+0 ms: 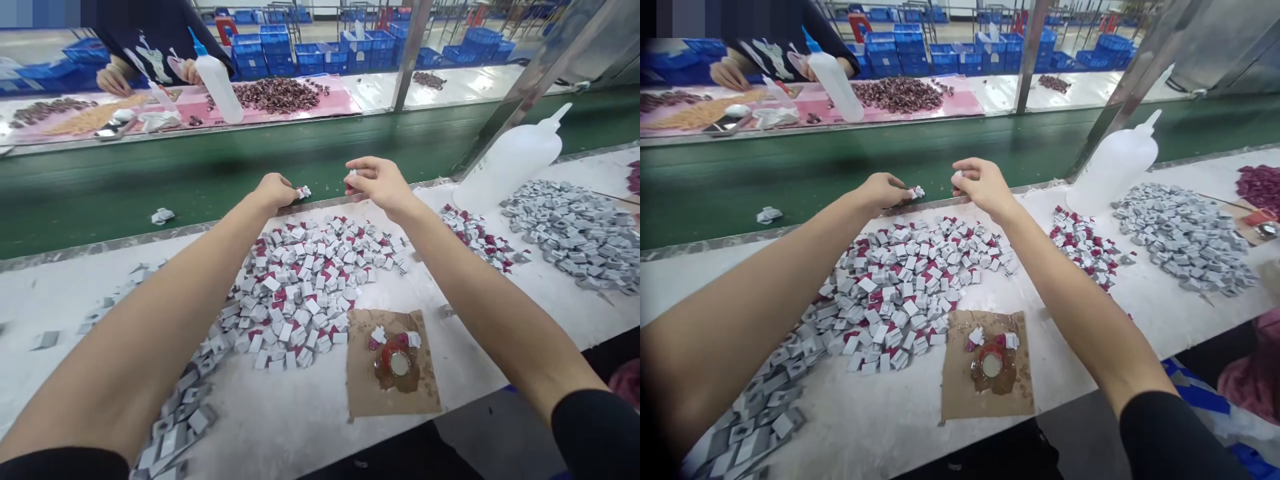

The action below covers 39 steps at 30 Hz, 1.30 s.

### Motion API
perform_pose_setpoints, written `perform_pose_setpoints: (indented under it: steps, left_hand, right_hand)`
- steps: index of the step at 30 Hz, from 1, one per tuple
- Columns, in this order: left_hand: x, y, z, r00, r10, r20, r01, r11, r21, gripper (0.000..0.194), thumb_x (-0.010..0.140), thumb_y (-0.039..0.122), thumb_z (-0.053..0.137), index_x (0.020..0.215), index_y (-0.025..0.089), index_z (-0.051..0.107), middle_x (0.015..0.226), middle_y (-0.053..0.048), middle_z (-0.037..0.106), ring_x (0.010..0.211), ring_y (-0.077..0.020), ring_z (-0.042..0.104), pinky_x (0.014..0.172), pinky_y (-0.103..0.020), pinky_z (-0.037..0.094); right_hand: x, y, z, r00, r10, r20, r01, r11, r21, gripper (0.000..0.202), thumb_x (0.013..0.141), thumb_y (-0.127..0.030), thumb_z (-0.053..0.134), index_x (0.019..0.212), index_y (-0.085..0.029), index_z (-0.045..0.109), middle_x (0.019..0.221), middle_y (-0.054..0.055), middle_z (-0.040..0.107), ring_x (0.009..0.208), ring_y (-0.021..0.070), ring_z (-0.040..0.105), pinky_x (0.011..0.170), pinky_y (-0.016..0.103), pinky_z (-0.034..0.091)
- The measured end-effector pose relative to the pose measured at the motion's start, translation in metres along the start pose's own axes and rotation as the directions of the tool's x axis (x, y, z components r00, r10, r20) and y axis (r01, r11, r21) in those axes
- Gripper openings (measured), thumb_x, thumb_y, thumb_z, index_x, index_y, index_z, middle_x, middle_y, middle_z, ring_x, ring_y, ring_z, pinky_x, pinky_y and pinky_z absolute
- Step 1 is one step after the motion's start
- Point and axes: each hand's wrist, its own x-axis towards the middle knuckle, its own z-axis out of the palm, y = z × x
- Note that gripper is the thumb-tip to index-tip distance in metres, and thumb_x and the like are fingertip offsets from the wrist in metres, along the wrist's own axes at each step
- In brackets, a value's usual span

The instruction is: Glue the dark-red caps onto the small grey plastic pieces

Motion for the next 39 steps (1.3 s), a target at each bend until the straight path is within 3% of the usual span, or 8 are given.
perform_pose_setpoints:
  steps: [6, 12, 16, 24, 27, 30, 33, 39]
  left_hand:
    - [-0.059, -0.002, -0.026, 0.977, 0.206, 0.054, -0.203, 0.977, -0.065, 0.036, 0.081, 0.014, 0.092, 0.113, 0.023, 0.078, 0.122, -0.013, 0.082, 0.11, -0.0343, 0.078, 0.091, -0.043, 0.059]
    - [-0.187, -0.013, -0.025, 0.732, 0.658, 0.179, -0.495, 0.693, -0.523, 0.026, 0.097, 0.032, 0.086, 0.12, 0.023, 0.079, 0.115, -0.008, 0.085, 0.107, -0.0268, 0.081, 0.093, -0.04, 0.066]
    - [-0.244, -0.036, -0.02, 0.731, 0.672, 0.115, -0.474, 0.622, -0.624, 0.005, 0.109, 0.025, 0.074, 0.112, 0.023, 0.078, 0.108, -0.004, 0.084, 0.1, -0.0198, 0.079, 0.093, -0.034, 0.064]
    - [-0.332, -0.086, -0.016, 0.739, 0.548, 0.391, -0.246, 0.761, -0.601, 0.012, 0.118, 0.028, 0.067, 0.115, 0.024, 0.078, 0.101, -0.001, 0.081, 0.091, -0.0164, 0.076, 0.084, -0.027, 0.062]
    - [-0.339, -0.111, -0.02, 0.775, 0.539, 0.33, -0.395, 0.82, -0.413, 0.017, 0.115, 0.022, 0.066, 0.127, 0.025, 0.078, 0.111, -0.003, 0.084, 0.098, -0.0197, 0.079, 0.089, -0.031, 0.066]
    - [-0.319, -0.145, -0.036, 0.796, 0.603, 0.051, -0.605, 0.791, 0.093, 0.034, 0.113, 0.011, 0.057, 0.138, 0.019, 0.078, 0.121, -0.013, 0.082, 0.115, -0.0307, 0.078, 0.102, -0.048, 0.068]
    - [-0.289, -0.177, -0.058, 0.76, 0.649, -0.032, -0.54, 0.658, 0.526, 0.039, 0.113, 0.013, 0.051, 0.136, 0.012, 0.082, 0.127, -0.023, 0.08, 0.124, -0.0449, 0.071, 0.104, -0.065, 0.064]
    - [-0.248, -0.208, -0.082, 0.805, 0.582, 0.114, -0.533, 0.625, 0.57, 0.038, 0.118, 0.033, 0.05, 0.122, 0.024, 0.087, 0.137, -0.014, 0.08, 0.13, -0.047, 0.071, 0.121, -0.072, 0.053]
  right_hand:
    - [-0.099, -0.018, -0.025, 0.998, 0.043, 0.052, -0.063, 0.873, 0.483, 0.035, 0.095, -0.05, 0.098, 0.121, -0.031, 0.086, 0.128, 0.007, 0.089, 0.12, 0.0247, 0.082, 0.098, 0.04, 0.07]
    - [-0.165, -0.041, -0.01, 0.998, 0.057, -0.004, -0.042, 0.783, 0.62, 0.045, 0.082, -0.058, 0.106, 0.11, -0.029, 0.086, 0.111, 0.004, 0.087, 0.101, 0.0211, 0.081, 0.091, 0.038, 0.072]
    - [-0.217, -0.062, -0.007, 0.999, 0.02, -0.044, 0.005, 0.857, 0.516, 0.036, 0.08, -0.046, 0.11, 0.102, -0.029, 0.088, 0.094, 0.001, 0.086, 0.085, 0.0196, 0.082, 0.078, 0.032, 0.073]
    - [-0.316, -0.054, -0.019, 0.977, -0.188, 0.103, 0.185, 0.982, 0.037, 0.022, 0.106, -0.034, 0.087, 0.125, -0.044, 0.092, 0.116, 0.0, 0.092, 0.101, 0.0229, 0.091, 0.082, 0.024, 0.075]
    - [-0.337, -0.042, -0.028, 0.976, -0.179, 0.128, 0.189, 0.98, -0.07, 0.028, 0.107, -0.033, 0.084, 0.132, -0.044, 0.091, 0.115, 0.0, 0.091, 0.098, 0.0212, 0.091, 0.084, 0.022, 0.074]
    - [-0.349, -0.025, -0.043, 0.993, -0.117, 0.01, 0.118, 0.983, -0.141, 0.029, 0.106, -0.033, 0.085, 0.131, -0.045, 0.092, 0.113, -0.002, 0.091, 0.091, 0.0186, 0.089, 0.077, 0.019, 0.072]
    - [-0.355, -0.009, -0.05, 0.994, -0.053, -0.097, 0.039, 0.989, -0.139, 0.027, 0.104, -0.03, 0.084, 0.125, -0.045, 0.093, 0.111, -0.003, 0.093, 0.089, 0.0192, 0.09, 0.072, 0.019, 0.071]
    - [-0.36, -0.002, -0.033, 0.931, 0.108, -0.35, -0.109, 0.994, 0.016, 0.015, 0.096, -0.027, 0.092, 0.106, -0.038, 0.097, 0.101, -0.002, 0.094, 0.088, 0.0203, 0.092, 0.081, 0.021, 0.074]
